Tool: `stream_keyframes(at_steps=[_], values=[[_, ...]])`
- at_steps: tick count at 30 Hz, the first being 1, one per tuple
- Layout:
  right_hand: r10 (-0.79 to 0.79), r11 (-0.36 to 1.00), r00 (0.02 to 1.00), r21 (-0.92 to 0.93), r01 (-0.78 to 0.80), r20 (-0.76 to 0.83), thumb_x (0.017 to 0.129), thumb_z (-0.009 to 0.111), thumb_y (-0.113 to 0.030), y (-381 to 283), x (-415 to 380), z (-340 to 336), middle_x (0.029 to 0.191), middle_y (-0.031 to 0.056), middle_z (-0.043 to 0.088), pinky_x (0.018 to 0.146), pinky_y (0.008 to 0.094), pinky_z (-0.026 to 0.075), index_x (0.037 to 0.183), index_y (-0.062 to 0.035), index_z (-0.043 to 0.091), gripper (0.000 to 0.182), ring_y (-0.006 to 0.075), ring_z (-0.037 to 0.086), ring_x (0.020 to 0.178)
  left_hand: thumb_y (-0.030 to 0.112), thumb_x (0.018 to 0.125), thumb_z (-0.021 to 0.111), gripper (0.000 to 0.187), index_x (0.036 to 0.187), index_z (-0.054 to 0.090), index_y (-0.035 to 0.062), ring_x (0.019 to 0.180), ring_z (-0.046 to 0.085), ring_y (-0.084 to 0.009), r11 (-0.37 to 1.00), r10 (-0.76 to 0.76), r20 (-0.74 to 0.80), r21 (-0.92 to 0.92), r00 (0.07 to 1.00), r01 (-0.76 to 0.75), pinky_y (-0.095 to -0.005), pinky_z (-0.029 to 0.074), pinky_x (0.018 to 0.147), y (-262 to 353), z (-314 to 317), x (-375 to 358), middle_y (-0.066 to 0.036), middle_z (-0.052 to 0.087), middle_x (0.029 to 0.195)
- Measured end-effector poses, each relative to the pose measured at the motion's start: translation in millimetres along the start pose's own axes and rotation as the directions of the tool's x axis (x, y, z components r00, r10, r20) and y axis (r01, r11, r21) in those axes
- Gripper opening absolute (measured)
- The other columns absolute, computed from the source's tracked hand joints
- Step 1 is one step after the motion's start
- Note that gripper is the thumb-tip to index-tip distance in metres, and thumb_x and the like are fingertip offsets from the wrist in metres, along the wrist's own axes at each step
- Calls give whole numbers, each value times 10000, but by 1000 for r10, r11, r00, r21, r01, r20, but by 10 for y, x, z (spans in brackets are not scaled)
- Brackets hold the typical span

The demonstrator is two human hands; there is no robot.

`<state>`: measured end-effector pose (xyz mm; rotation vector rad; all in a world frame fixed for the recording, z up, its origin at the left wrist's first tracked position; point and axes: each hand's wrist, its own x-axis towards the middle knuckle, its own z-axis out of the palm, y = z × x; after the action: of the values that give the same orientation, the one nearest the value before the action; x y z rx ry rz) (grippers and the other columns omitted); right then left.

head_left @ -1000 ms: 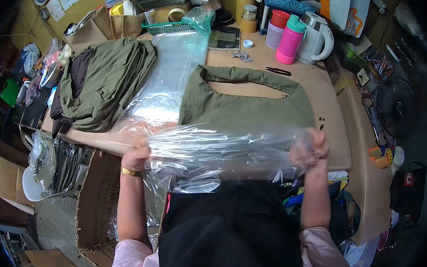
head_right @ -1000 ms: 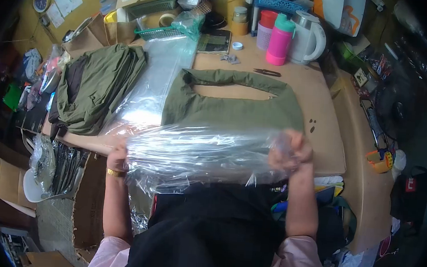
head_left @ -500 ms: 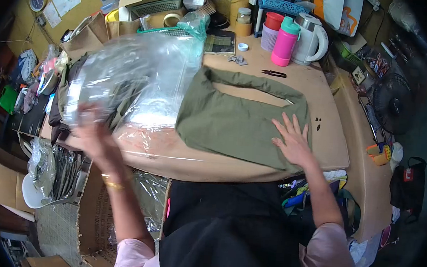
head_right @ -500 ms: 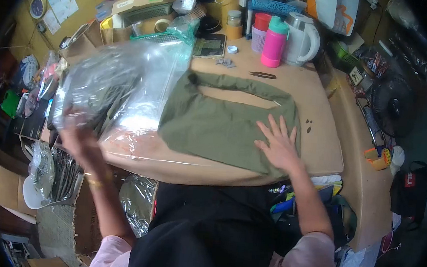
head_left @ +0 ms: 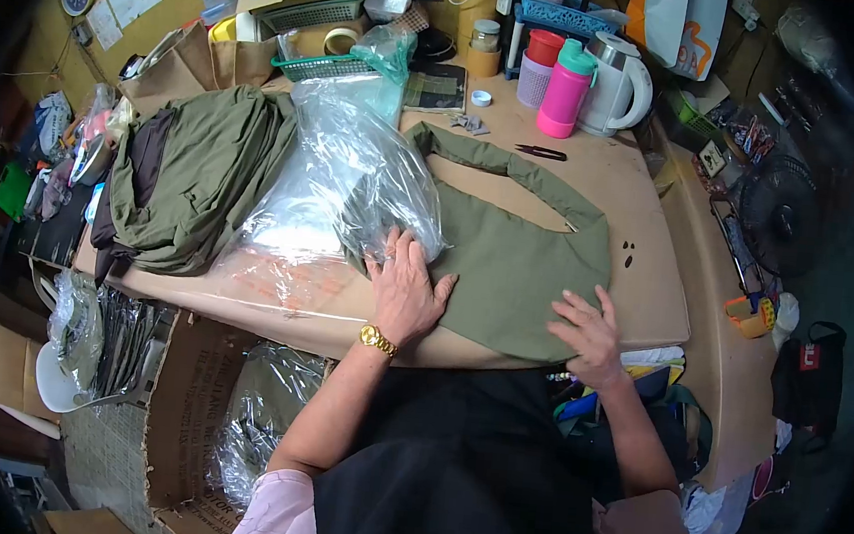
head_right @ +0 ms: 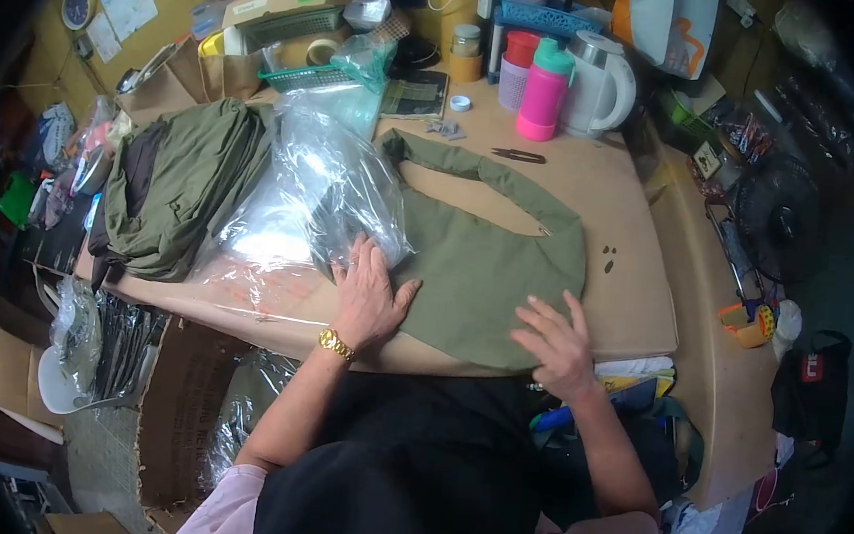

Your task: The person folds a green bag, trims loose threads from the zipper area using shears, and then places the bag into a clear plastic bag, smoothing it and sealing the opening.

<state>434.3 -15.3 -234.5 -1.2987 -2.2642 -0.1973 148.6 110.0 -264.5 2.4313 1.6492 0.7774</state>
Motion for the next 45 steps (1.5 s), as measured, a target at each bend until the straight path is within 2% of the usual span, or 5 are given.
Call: stream_keyframes(at_steps=[6, 13, 20, 35, 45], values=[[21, 995, 1000, -97, -19, 17, 610, 629, 54, -240, 1577, -897, 829, 132, 700, 938, 476, 463, 888, -59, 707, 310, 326, 677, 849, 227, 834, 691, 585, 1313, 475, -30, 1292, 428, -447, 853, 256, 416, -522, 873, -2, -553, 337, 1106, 317, -377, -341, -293, 469, 1328], [-171, 960, 561, 266, -92, 810, 660, 876, -254, 566, 2823, 547, 1377, 253, 547, 1033, 398, 431, 1009, -32, 752, 432, 346, 551, 1236, 265, 978, 563, 334, 1134, 677, -7, 1289, 441, -410, 989, -118, -311, -123, 943, 83, -468, 342, 1088, -832, -1381, -562, -239, 470, 1378], [-55, 963, 925, 265, -50, 376, 668, 879, -234, 508, 2346, 978, 1577, 245, 290, 1159, 394, 320, 1023, -8, 755, 439, 382, 327, 1433, 407, 1010, 539, 555, 699, 727, -12, 878, 663, -421, 894, -443, -13, 72, 896, 443, -464, 515, 760, -1257, -1620, -751, -259, 670, 1029], [-63, 866, 405, 251, -432, 912, 715, 817, -173, 639, 1843, 80, 933, 147, 735, 815, 341, 523, 1064, -50, 731, 380, 228, 691, 907, -83, 667, 658, 864, 1466, 328, -54, 1148, 569, -433, 974, -142, 113, 195, 983, 119, -442, 530, 920, -1035, -1841, -289, -224, 317, 1532], [408, 788, 902, 554, -269, -142, 758, 763, -12, 46, 1430, -1280, 948, 106, 687, 864, 328, 504, 955, 18, 625, 243, 188, 659, 944, -212, 602, 537, 971, 1510, 254, -19, 1284, 504, -403, 947, 212, 18, 243, 977, -210, -423, 530, 938, 56, -2023, 505, -147, 157, 1643]])
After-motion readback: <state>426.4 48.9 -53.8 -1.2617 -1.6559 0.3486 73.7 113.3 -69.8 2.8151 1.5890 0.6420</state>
